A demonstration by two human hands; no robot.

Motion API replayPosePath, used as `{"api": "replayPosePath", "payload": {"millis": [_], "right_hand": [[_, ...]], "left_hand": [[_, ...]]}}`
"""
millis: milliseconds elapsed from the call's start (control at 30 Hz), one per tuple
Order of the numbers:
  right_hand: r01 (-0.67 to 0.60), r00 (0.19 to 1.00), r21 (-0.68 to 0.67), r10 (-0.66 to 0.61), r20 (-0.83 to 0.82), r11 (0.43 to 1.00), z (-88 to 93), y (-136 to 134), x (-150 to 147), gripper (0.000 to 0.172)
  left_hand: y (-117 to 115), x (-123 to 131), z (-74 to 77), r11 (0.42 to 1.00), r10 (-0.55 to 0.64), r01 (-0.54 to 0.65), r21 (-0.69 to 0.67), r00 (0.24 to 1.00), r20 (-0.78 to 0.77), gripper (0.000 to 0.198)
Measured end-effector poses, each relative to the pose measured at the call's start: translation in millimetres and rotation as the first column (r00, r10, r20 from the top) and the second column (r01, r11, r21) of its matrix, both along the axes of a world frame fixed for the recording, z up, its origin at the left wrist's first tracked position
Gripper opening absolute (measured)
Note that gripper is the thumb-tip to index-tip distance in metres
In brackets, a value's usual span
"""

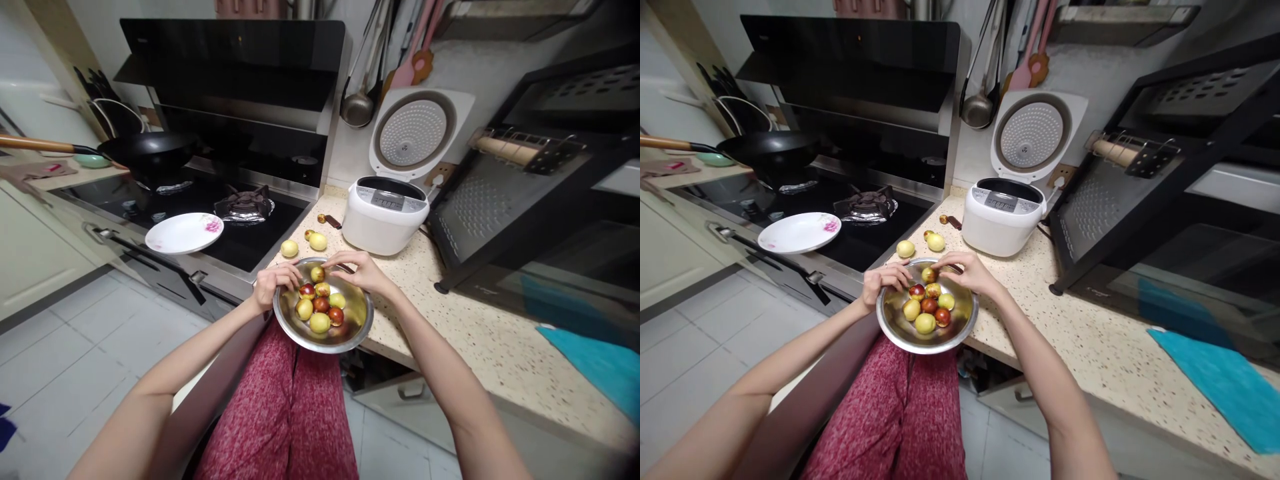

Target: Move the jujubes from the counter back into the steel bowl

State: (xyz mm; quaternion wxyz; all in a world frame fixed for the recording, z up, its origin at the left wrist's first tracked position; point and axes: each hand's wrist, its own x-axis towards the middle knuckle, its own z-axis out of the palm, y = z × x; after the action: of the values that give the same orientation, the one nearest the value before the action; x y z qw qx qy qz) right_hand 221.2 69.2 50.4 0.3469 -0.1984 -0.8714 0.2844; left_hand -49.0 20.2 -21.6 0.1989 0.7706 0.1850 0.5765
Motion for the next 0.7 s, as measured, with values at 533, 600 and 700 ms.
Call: {"api": "replayPosePath", "payload": {"millis": [533, 600, 700], "right_hand": [[-0.041, 0.997, 0.046, 0.038, 0.064, 0.998, -3.0, 2.3, -0.1, 0.019], [-0.092, 0.988, 0.039, 0.086, 0.131, 0.995, -1.1, 0.3, -0.3, 0.024], [-0.141, 0.970, 0.021, 0.134, 0.205, 0.990, 1.6, -4.3, -0.9, 0.030]], "left_hand": [[0.3, 2.4, 5.4, 1.000, 0.017, -0.018, 0.000, 0.990, -0.142, 0.076], [-0.6, 3.6, 7.9, 0.999, 0.046, -0.044, 0.014, 0.989, -0.144, 0.068], [0.7, 4.5, 15.0, 0.990, 0.141, -0.143, -0.007, 0.982, -0.124, 0.055]]}}
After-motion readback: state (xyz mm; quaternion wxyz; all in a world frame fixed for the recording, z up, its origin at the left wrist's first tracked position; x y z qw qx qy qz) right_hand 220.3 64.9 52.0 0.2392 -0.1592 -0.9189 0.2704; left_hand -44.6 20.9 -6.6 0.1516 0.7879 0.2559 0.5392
